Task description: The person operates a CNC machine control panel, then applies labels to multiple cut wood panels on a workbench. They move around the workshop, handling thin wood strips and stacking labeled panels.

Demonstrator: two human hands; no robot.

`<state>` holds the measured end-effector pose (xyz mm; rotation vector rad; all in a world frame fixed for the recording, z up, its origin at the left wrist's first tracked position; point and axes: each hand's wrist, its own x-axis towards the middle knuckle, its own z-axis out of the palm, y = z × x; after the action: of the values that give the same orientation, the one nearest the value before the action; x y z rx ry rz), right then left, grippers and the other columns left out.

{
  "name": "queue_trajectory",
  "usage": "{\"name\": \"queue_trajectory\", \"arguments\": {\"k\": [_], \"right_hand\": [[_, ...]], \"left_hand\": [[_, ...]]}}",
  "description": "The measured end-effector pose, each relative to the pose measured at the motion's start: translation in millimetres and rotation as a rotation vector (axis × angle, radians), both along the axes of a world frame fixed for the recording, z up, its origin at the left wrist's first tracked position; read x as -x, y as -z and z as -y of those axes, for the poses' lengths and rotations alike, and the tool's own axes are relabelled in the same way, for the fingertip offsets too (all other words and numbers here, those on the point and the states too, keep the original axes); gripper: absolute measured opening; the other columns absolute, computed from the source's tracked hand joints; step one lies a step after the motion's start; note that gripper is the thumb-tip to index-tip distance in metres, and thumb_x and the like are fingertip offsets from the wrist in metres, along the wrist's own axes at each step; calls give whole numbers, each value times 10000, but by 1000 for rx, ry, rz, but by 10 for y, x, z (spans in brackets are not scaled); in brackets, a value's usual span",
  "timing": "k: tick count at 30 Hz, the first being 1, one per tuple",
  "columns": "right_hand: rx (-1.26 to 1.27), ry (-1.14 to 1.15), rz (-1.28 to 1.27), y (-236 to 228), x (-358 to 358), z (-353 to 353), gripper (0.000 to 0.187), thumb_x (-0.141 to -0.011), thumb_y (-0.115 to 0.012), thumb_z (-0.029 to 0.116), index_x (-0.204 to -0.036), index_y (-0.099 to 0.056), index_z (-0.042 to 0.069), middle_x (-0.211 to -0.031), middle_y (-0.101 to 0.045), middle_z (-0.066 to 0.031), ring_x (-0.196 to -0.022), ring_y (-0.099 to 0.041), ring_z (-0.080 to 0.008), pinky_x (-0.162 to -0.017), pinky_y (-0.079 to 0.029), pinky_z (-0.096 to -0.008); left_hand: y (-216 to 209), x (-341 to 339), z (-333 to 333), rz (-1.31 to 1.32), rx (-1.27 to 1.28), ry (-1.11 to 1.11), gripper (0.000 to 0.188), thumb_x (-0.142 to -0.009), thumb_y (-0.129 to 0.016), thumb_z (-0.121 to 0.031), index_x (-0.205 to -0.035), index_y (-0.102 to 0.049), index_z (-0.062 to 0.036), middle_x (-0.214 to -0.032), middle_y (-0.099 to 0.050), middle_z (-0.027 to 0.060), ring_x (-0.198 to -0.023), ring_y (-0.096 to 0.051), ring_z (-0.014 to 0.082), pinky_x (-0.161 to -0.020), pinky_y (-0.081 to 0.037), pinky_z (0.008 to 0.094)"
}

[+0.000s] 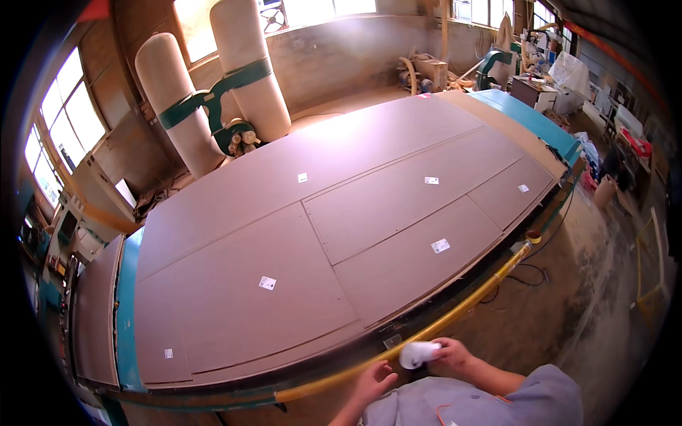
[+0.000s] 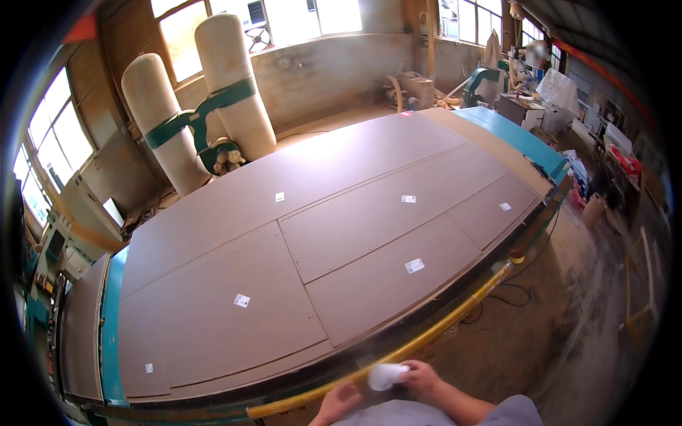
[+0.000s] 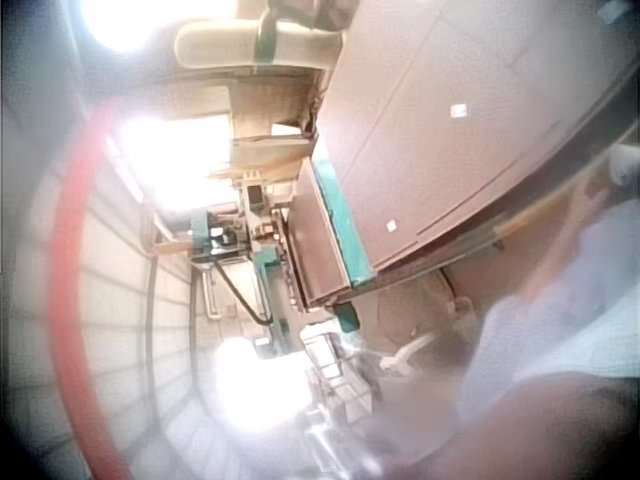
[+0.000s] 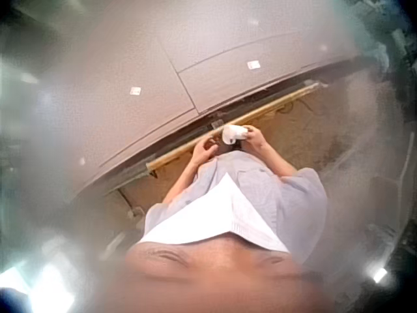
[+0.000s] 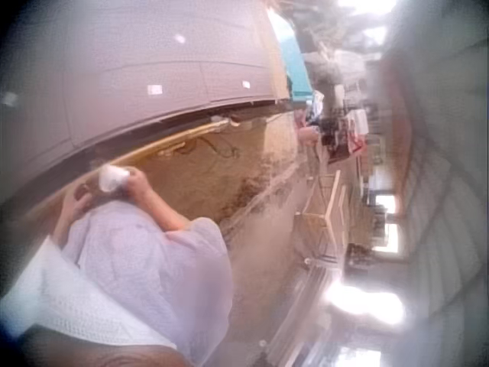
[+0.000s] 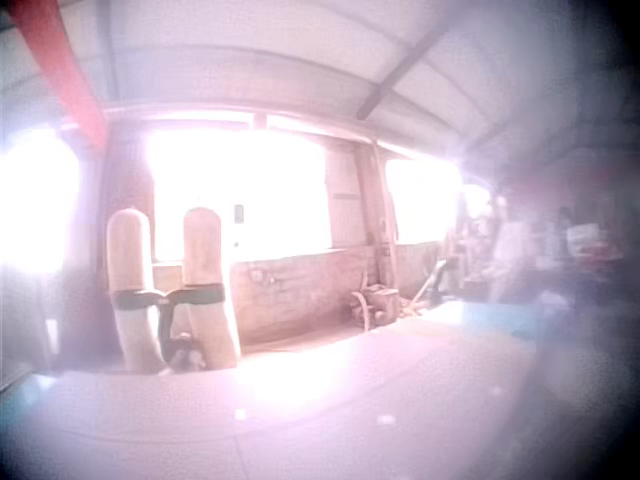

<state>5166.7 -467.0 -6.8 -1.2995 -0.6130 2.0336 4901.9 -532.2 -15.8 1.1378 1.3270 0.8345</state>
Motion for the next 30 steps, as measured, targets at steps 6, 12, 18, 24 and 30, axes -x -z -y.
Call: {"name": "queue_trajectory", "arguments": {"k": [6, 12, 18, 24, 30], "right_hand": [[57, 511, 411, 977, -1411, -500, 347, -746, -621, 47, -1085, -566, 90, -869, -608, -54, -702, -571, -156, -538, -477, -293], [-331, 488, 511, 2223, -2013, -1324, 347, -700, -541, -74, -1028, -596, 26, -938, -632, -60, -750, -596, -169, -604, -510, -316], [-259, 252, 303, 1850, -2056, -1274, 384, -712, -664, 26, -1082, -576, -25, -993, -664, -169, -970, -631, -276, -836, -476, -334], [-469, -73, 766, 1114, -2604, -1390, 424, -709, -652, 99, -1111, -580, -15, -1008, -650, -194, -960, -623, -327, -845, -476, -364], [-523, -32, 1105, 1327, -3692, -1530, 377, -692, -603, 128, -1038, -633, -17, -976, -649, -172, -857, -645, -262, -769, -509, -344]], "left_hand": [[-179, -490, -231, -154, 102, 31, 487, -832, -672, -280, -1196, -551, 18, -1103, -623, 113, -1000, -598, 204, -869, -468, 315], [-162, -1580, -609, 44, 364, -187, 484, -841, -666, -209, -1220, -519, 54, -1160, -595, 147, -962, -618, 217, -835, -504, 331], [-229, -2382, -815, -17, 347, -165, 473, -848, -653, -209, -1226, -519, 42, -1086, -629, 135, -896, -634, 181, -808, -515, 315], [104, -2643, -1060, -151, 288, -181, 469, -849, -633, -239, -1224, -529, 23, -1114, -620, 138, -964, -615, 180, -845, -492, 312], [-374, -3243, -1927, 83, 342, -131, 498, -837, -615, -246, -1234, -512, 35, -1166, -585, 142, -1074, -555, 197, -909, -444, 315]]}}
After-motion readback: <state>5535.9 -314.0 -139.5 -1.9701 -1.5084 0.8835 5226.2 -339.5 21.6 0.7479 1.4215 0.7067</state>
